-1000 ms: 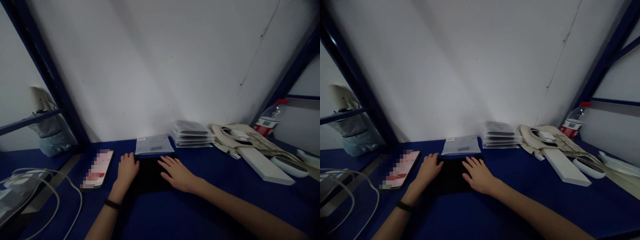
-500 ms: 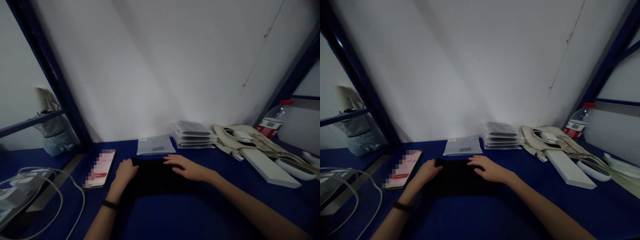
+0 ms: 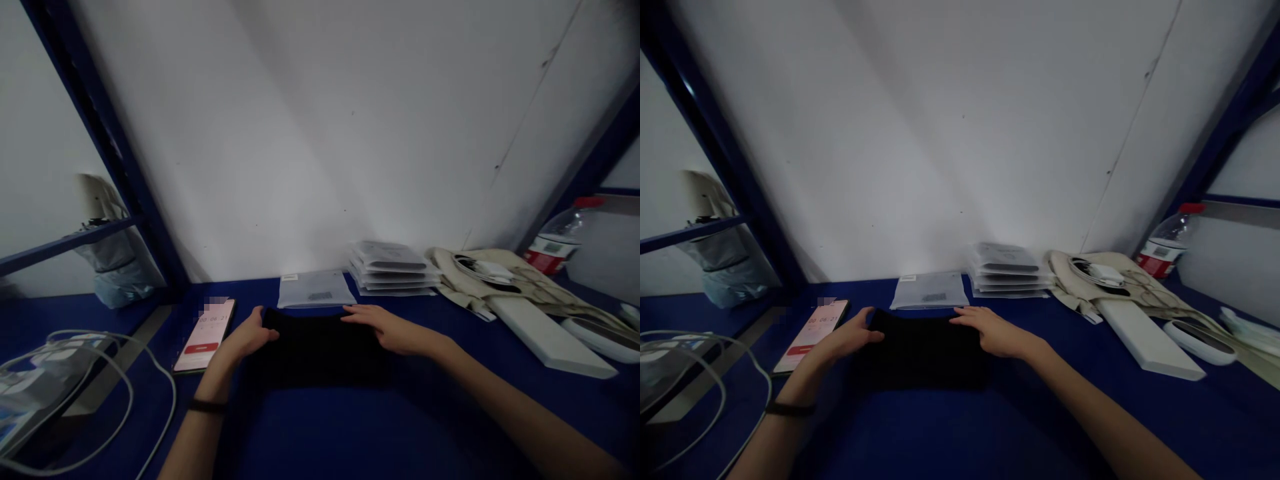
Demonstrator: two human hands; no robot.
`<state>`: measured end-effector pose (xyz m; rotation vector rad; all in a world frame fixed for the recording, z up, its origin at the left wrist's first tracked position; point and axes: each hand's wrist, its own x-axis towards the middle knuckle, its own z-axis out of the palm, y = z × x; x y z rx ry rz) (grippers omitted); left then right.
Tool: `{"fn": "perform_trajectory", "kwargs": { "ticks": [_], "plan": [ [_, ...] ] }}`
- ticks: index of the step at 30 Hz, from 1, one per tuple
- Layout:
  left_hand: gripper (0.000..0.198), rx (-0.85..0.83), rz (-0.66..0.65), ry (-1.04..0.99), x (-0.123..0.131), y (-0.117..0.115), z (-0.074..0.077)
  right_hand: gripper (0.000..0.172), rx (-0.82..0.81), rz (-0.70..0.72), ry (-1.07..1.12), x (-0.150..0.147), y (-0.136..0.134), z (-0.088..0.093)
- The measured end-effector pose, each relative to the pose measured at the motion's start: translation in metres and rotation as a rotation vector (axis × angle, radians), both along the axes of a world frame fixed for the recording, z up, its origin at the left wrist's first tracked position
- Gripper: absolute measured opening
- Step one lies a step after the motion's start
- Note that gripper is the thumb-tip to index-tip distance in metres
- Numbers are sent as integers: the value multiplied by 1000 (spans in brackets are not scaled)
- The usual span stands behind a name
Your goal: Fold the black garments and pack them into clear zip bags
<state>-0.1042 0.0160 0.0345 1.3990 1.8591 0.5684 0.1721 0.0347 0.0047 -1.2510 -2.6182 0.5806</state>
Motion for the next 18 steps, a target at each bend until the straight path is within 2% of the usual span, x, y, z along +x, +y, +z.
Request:
{"fn": "perform_trajectory", "kwargs": {
  "ticks": [3, 7, 11, 14, 16, 18],
  "plan": [
    [65, 39, 97, -161, 5, -4, 10, 70, -74, 8, -62, 1, -4, 4],
    [50, 56, 142, -480, 16, -9, 21, 62, -122, 43, -72, -7, -12, 8],
    [51, 171, 101, -582, 35, -9, 14, 61, -112, 44, -90, -18, -17, 5],
    [58, 310, -40, -416, 55, -11, 0, 61, -72, 37, -65, -25, -19, -2],
    [55, 393, -157, -181, 69, -16, -8, 59, -4, 50, -3, -28, -20, -8],
    [53, 404, -279, 67, 81, -25, -12, 57, 77, 79, 54, -31, -20, -13]
  ]
}}
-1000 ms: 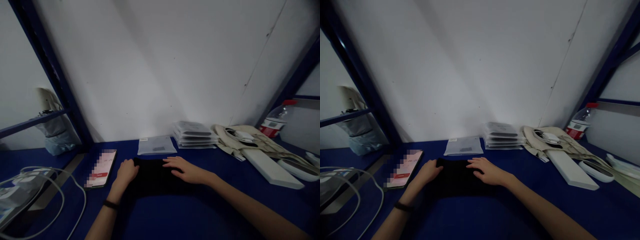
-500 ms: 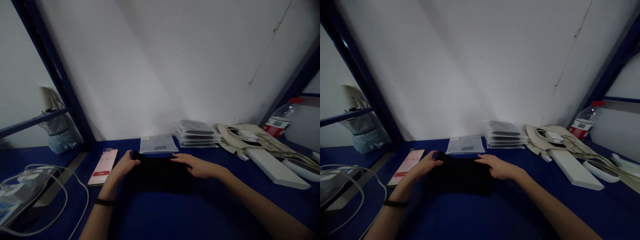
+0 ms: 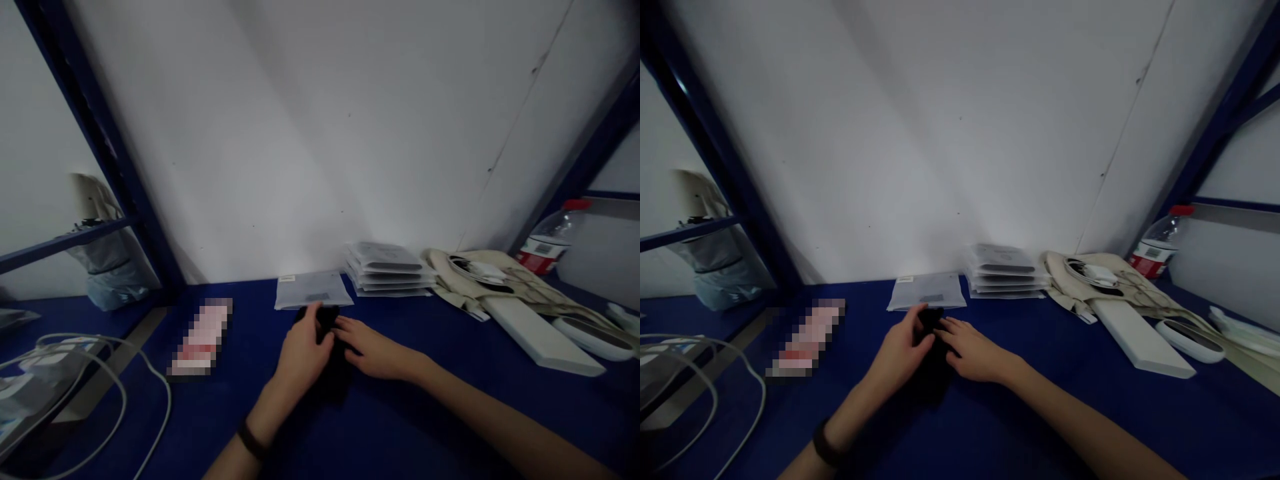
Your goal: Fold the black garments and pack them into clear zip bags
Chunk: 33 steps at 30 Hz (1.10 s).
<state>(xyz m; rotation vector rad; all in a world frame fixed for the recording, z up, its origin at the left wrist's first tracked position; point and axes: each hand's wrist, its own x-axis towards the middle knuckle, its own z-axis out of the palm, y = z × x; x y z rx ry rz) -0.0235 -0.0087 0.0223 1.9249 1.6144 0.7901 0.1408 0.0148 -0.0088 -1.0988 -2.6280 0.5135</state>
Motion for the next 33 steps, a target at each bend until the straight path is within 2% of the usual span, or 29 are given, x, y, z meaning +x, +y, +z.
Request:
{"fn": "perform_trajectory", "kwargs": {
  "ticks": [4, 8, 13, 17, 20, 23, 26, 29, 33],
  "plan": [
    [48, 50, -183, 380, 14, -18, -2, 50, 50, -50, -11, -3, 0, -4],
    [68, 115, -316, 605, 16, -26, -3, 46, 21, -116, -53, -2, 2, -2],
    [58, 235, -451, 793, 8, -18, -4, 50, -4, -214, -40, 8, 8, -1],
    [55, 273, -496, 872, -2, -6, -5, 60, 17, -314, -51, 15, 10, 4],
    [48, 324, -491, 823, -8, 1, -5, 74, 102, -297, -15, 13, 4, 9],
    [43, 396, -469, 660, -12, 4, -5, 77, 207, -168, 27, 2, -6, 8],
    [37, 433, -471, 420, -14, 3, -4, 69, 321, -132, 65, -11, -12, 2],
    [30, 399, -448, 225, -13, 0, -4, 51, 399, -169, 116, -17, -11, -4],
    [22, 425, -367, 130, -11, -2, -3, 29, 327, -244, 106, -13, -7, -1]
  ]
}}
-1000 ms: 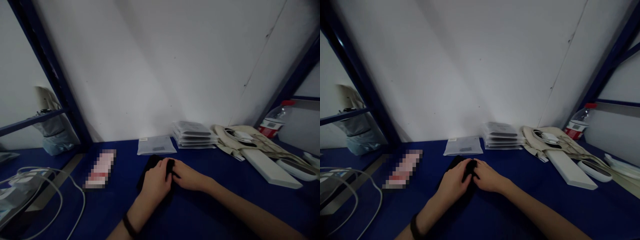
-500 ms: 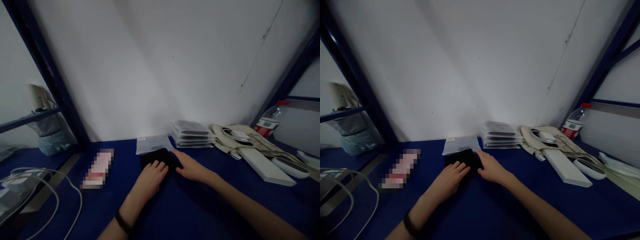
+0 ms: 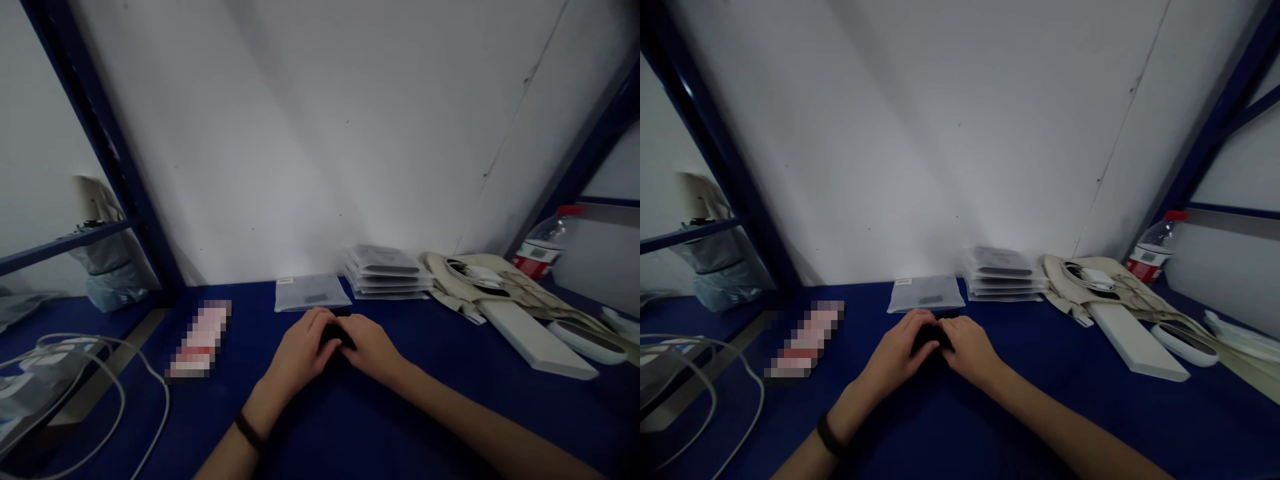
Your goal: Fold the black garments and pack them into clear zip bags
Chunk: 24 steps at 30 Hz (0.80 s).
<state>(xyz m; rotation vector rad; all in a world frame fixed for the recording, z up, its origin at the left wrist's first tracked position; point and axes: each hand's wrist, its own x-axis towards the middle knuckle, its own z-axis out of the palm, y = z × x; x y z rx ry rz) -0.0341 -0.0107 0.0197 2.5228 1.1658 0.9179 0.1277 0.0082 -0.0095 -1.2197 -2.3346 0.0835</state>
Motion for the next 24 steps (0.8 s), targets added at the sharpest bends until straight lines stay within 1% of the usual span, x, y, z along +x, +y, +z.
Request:
{"fn": "perform_trajectory", "kwargs": {
  "ticks": [2, 5, 7, 9, 12, 16, 18, 21, 24],
  "plan": [
    [22, 24, 109, -34, -2, 2, 1, 25, -53, -61, 8, 4, 2, 5],
    [22, 2, 326, -34, -10, 11, 0, 22, -104, -198, 68, 13, 8, 13],
    [22, -35, 427, 64, -17, 19, -2, 25, -99, -298, 161, 20, 14, 15],
    [23, -80, 470, 210, -22, 27, -7, 28, -72, -362, 291, 26, 20, 16],
    [30, -154, 482, 371, -26, 35, -14, 28, -38, -373, 463, 32, 25, 15],
    [37, -190, 453, 428, -27, 45, -20, 23, 2, -326, 547, 30, 23, 14],
    [39, -201, 399, 444, -27, 52, -19, 21, 15, -324, 558, 28, 21, 15],
    [42, -244, 310, 467, -26, 62, -12, 18, 0, -326, 564, 25, 18, 17],
    [45, -287, 215, 438, -25, 63, -6, 16, -23, -304, 571, 26, 17, 17]
  ]
}}
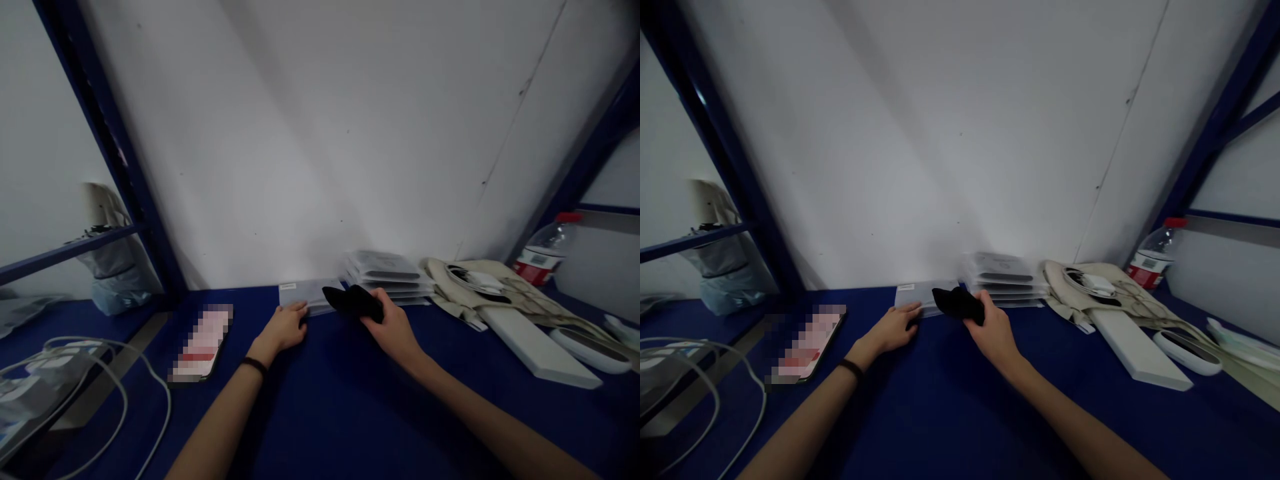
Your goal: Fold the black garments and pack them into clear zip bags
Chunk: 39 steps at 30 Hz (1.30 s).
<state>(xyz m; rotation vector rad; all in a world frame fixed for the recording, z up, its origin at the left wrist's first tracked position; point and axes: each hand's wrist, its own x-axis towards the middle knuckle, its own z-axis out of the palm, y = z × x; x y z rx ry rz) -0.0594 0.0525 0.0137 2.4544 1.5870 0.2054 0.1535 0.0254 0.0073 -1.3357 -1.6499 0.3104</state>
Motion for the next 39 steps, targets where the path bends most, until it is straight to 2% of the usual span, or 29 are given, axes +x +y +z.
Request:
{"fn": "perform_trajectory", "kwargs": {
  "ticks": [3, 6, 10, 13, 16, 21, 24, 27, 30, 33, 37, 39],
  "plan": [
    [41, -2, -72, -81, -1, -8, 2, 15, 20, 2, 30, 1, -1, 1],
    [28, 10, -76, -144, -3, -20, 3, 15, 83, -12, 61, 0, -7, 3],
    [33, 45, -86, -89, -1, -29, 1, 17, 297, 54, 49, -4, -16, 3],
    [31, 114, -110, -30, 3, -30, -6, 16, 580, 173, -51, -6, -18, -1],
    [23, 148, -101, -92, 4, -29, -14, 16, 675, 379, -280, -10, -15, -9],
    [35, 45, -48, -449, -1, -28, -22, 36, 443, 654, -710, -20, -9, -19],
    [44, 56, -67, -566, -5, -26, -27, 43, 257, 698, -789, -23, -8, -19],
    [52, 73, -146, -627, -6, -22, -32, 45, 161, 717, -788, -22, -9, -15],
    [59, 95, -227, -579, -6, -21, -31, 55, 77, 740, -795, -21, -13, -11],
    [68, 122, -245, -467, -4, -22, -27, 68, 3, 714, -824, -23, -16, -11],
    [80, 117, -229, -238, 0, -25, -24, 82, -90, 544, -884, -28, -20, -14],
    [84, 127, -247, -176, 3, -26, -24, 83, -116, 463, -903, -33, -21, -14]
  ]
}}
